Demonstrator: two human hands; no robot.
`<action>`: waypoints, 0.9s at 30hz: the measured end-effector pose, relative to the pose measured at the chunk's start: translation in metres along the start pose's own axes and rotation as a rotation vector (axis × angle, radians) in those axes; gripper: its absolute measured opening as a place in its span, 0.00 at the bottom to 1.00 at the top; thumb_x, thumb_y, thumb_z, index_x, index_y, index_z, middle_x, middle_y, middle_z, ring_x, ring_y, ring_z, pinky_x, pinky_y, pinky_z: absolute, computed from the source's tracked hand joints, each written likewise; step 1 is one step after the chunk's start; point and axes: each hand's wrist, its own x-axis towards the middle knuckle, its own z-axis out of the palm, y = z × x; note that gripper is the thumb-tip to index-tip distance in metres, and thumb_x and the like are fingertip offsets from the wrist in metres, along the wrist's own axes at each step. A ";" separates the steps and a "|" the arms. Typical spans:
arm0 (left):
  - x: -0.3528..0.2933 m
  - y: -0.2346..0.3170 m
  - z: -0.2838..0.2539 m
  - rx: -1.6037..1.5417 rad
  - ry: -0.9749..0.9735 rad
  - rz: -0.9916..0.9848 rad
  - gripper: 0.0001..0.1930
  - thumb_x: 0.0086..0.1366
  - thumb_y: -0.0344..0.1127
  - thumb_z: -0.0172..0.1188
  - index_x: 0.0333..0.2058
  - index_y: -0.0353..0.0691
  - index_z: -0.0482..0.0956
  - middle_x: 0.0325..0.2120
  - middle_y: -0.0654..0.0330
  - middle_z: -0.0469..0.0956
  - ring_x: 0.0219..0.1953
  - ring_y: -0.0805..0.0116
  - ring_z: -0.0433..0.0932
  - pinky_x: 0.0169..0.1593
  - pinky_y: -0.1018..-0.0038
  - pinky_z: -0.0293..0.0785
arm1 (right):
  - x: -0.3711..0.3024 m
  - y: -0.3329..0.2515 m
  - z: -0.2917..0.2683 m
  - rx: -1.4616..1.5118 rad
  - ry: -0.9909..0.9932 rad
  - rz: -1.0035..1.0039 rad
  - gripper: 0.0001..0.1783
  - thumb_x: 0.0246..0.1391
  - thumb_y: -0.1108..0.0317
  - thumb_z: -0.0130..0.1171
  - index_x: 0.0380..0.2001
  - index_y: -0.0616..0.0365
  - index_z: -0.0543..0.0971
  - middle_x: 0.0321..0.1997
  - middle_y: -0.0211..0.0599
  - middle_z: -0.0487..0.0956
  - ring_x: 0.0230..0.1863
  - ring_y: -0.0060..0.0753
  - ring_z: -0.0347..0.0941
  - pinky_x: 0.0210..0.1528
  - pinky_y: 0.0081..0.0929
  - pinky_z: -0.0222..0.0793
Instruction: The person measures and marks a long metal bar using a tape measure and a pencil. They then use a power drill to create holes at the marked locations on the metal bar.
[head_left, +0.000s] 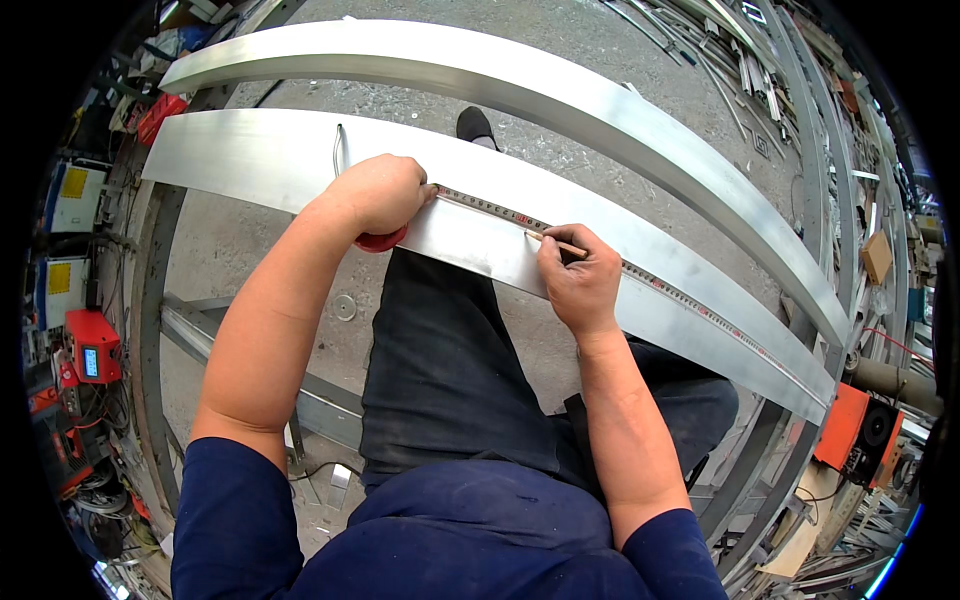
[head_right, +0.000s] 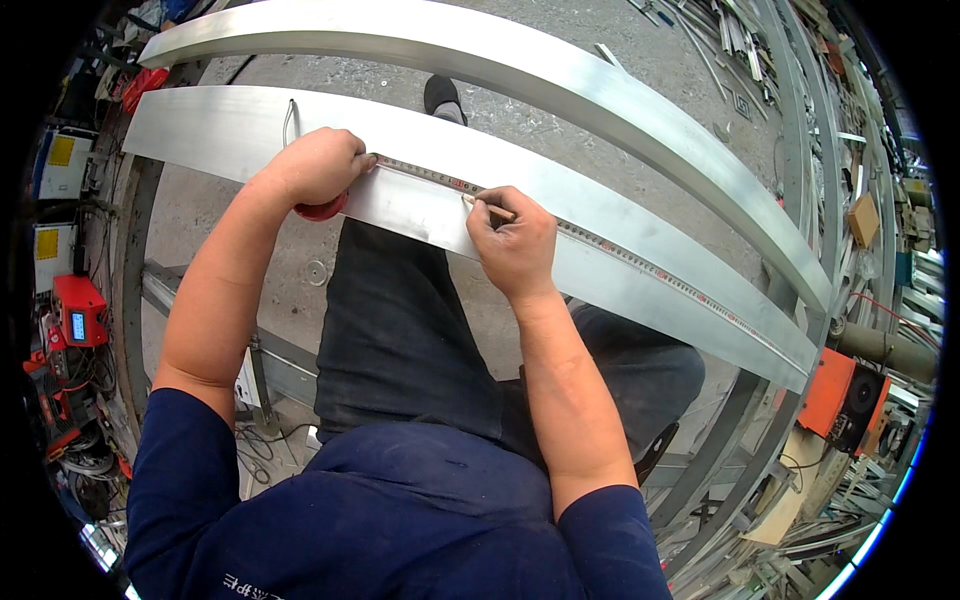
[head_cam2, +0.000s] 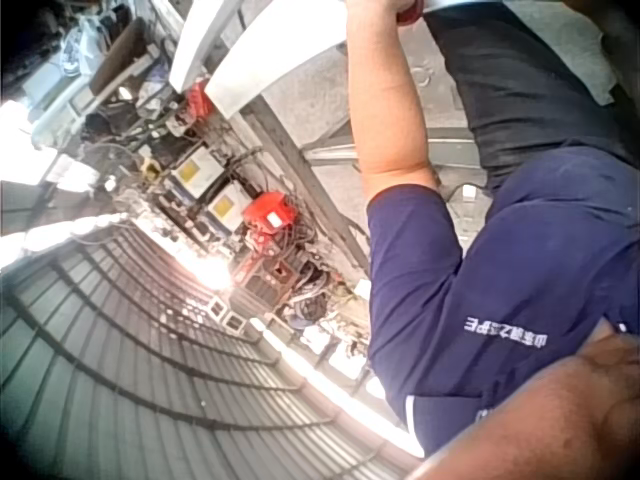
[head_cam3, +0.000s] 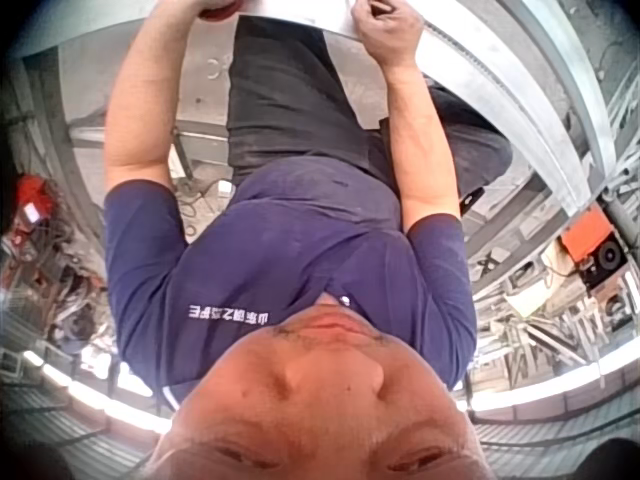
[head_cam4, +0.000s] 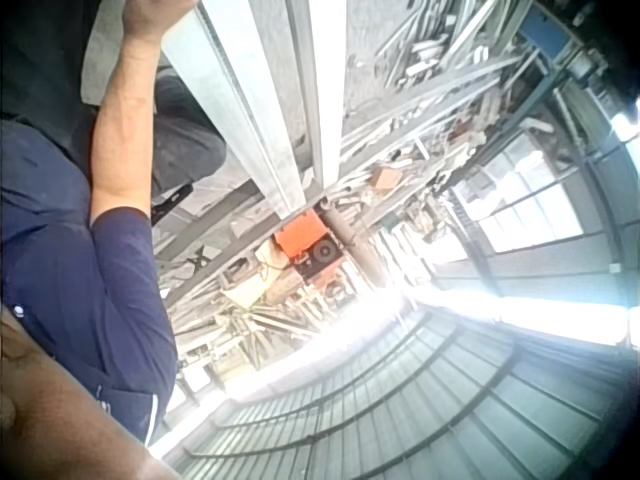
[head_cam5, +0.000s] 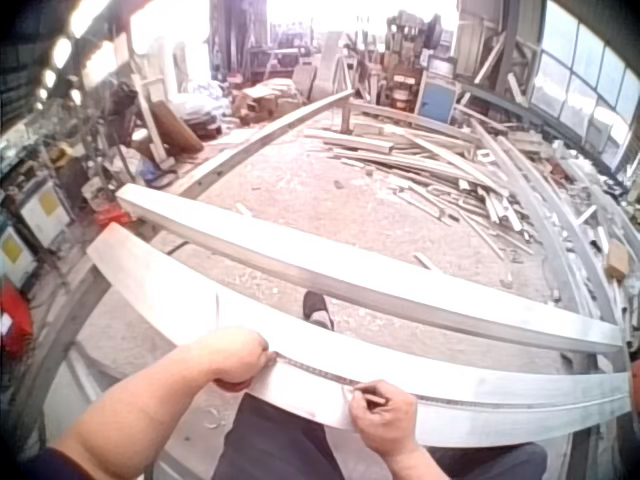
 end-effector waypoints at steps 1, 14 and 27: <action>0.000 0.000 0.000 0.002 0.001 0.001 0.20 0.75 0.45 0.54 0.40 0.33 0.88 0.34 0.41 0.85 0.40 0.42 0.84 0.51 0.54 0.78 | 0.000 -0.001 0.001 0.008 0.009 0.002 0.04 0.56 0.74 0.65 0.32 0.64 0.84 0.27 0.40 0.85 0.27 0.26 0.82 0.32 0.23 0.75; 0.002 -0.005 0.003 -0.009 0.018 0.020 0.20 0.74 0.46 0.55 0.40 0.34 0.88 0.34 0.40 0.85 0.39 0.41 0.84 0.50 0.54 0.78 | 0.001 -0.003 0.000 0.018 -0.010 0.050 0.04 0.56 0.74 0.65 0.32 0.64 0.84 0.27 0.40 0.85 0.27 0.27 0.83 0.32 0.23 0.75; 0.000 -0.001 0.002 -0.003 0.024 0.004 0.20 0.75 0.45 0.55 0.39 0.33 0.88 0.33 0.41 0.85 0.37 0.43 0.84 0.49 0.56 0.79 | 0.000 -0.002 -0.001 -0.018 -0.001 0.017 0.04 0.56 0.74 0.65 0.32 0.65 0.84 0.28 0.40 0.86 0.29 0.26 0.84 0.33 0.23 0.76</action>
